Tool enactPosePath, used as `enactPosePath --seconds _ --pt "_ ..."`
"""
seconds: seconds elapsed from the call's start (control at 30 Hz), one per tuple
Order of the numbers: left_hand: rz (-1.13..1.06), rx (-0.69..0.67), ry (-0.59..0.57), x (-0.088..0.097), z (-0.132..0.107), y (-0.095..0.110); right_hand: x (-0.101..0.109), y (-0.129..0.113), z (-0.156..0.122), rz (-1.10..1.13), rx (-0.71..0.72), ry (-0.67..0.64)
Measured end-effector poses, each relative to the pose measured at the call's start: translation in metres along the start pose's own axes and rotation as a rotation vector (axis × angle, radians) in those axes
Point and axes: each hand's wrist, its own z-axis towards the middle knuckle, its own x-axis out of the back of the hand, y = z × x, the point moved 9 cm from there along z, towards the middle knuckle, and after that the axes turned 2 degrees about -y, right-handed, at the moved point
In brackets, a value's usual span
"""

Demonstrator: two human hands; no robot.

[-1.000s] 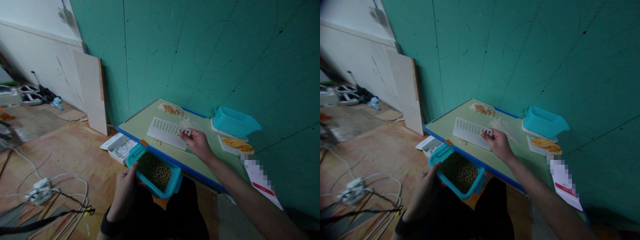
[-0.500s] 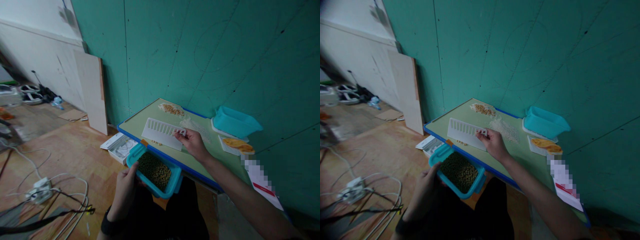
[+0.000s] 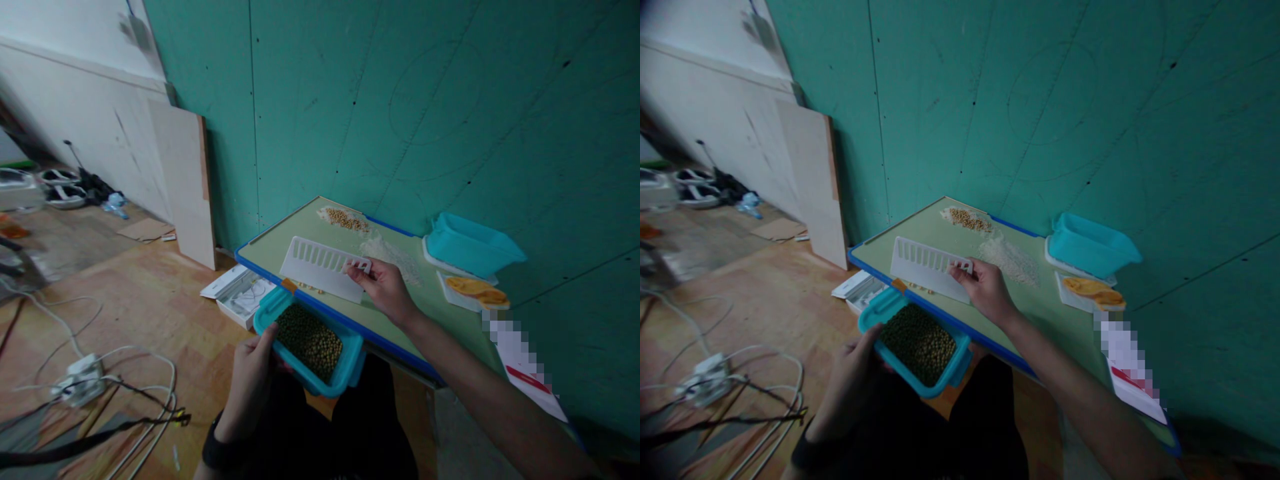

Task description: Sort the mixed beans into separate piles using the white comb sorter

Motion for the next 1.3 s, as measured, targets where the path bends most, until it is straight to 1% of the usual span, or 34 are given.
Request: enactPosePath --seconds 0.27,0.47,0.67,0.8,0.93,1.07,1.2,1.3 --pt "-0.004 -0.003 -0.040 -0.005 -0.003 0.007 -0.002 0.002 -0.003 0.021 -0.009 -0.014" --pt "-0.010 -0.009 -0.004 0.000 0.004 -0.003 -0.001 0.001 -0.008 0.004 0.004 -0.010" --pt "-0.028 -0.013 -0.018 0.000 0.004 -0.003 -0.003 -0.009 -0.025 -0.110 0.045 -0.004" --pt "-0.052 -0.002 -0.019 -0.002 0.002 -0.002 -0.009 -0.028 -0.043 -0.259 0.160 0.000" --pt "-0.057 0.010 -0.005 -0.004 0.000 -0.001 -0.020 -0.048 -0.062 -0.425 0.357 0.016" --pt "-0.049 0.031 -0.028 -0.011 -0.005 0.005 -0.033 -0.064 -0.079 -0.555 0.551 0.023" --pt "-0.038 0.054 -0.027 -0.014 -0.009 0.009 -0.041 -0.071 -0.084 -0.601 0.650 0.008" --pt "-0.016 0.046 -0.031 -0.013 -0.011 0.012 -0.054 -0.075 -0.085 -0.642 0.746 -0.055"
